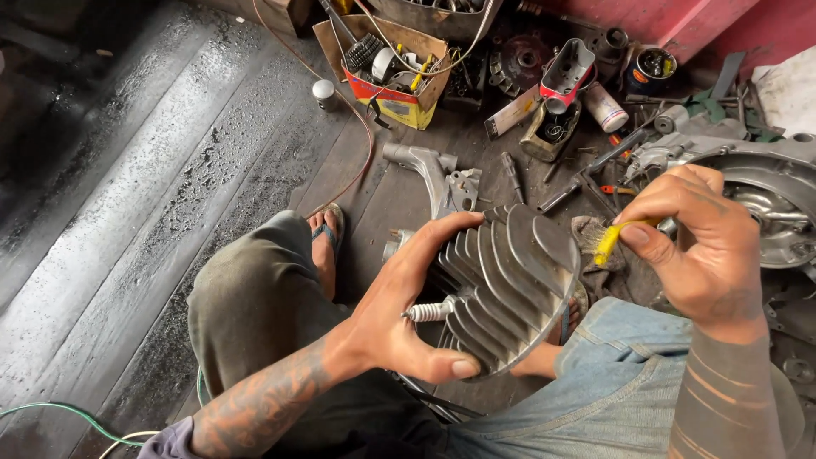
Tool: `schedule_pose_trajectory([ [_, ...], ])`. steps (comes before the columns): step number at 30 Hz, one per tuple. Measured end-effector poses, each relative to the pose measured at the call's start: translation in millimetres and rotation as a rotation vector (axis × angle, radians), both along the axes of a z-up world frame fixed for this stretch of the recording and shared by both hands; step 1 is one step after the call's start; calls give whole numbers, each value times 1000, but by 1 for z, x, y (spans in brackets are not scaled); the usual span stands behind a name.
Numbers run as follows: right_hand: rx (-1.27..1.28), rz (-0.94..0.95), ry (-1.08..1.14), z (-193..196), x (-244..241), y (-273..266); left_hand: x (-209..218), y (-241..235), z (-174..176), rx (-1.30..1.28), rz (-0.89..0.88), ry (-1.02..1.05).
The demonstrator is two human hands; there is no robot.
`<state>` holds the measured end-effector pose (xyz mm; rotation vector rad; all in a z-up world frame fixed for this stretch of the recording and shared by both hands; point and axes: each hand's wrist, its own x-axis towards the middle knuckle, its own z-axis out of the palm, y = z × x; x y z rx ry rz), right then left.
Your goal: Cleaning motorcycle engine components like a flywheel and cylinder head using a brush and a screwdriver.
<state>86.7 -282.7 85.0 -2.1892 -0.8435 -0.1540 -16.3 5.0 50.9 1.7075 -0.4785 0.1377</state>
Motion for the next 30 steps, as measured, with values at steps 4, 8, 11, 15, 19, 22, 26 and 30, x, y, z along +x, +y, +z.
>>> schedule_pose_trajectory([
  [4, -65, -25, -24, -1, 5, 4, 2, 1, -4, 9, 21, 121],
  [8, -149, -102, -61, -3, 3, 8, 7, -1, -9, 18, 59, 206],
  [11, -195, -110, -92, 6, -9, 16, 8, -2, -9, 60, 125, 210],
  [15, -186, -154, -78, 15, -28, 16, 10, -3, -12, 119, 202, 133],
  [19, -145, -29, -67, 18, -28, 26, 10, -6, -9, 187, 225, 36],
  [22, -164, -137, -85, 7, -3, 17, 8, -9, -11, 207, 228, -12],
  [26, -130, -288, 39, -15, 12, 2, 6, -7, -13, 217, 210, -66],
  [30, -6, -106, 345, -8, 6, -1, 8, -5, -11, 338, 237, -135],
])
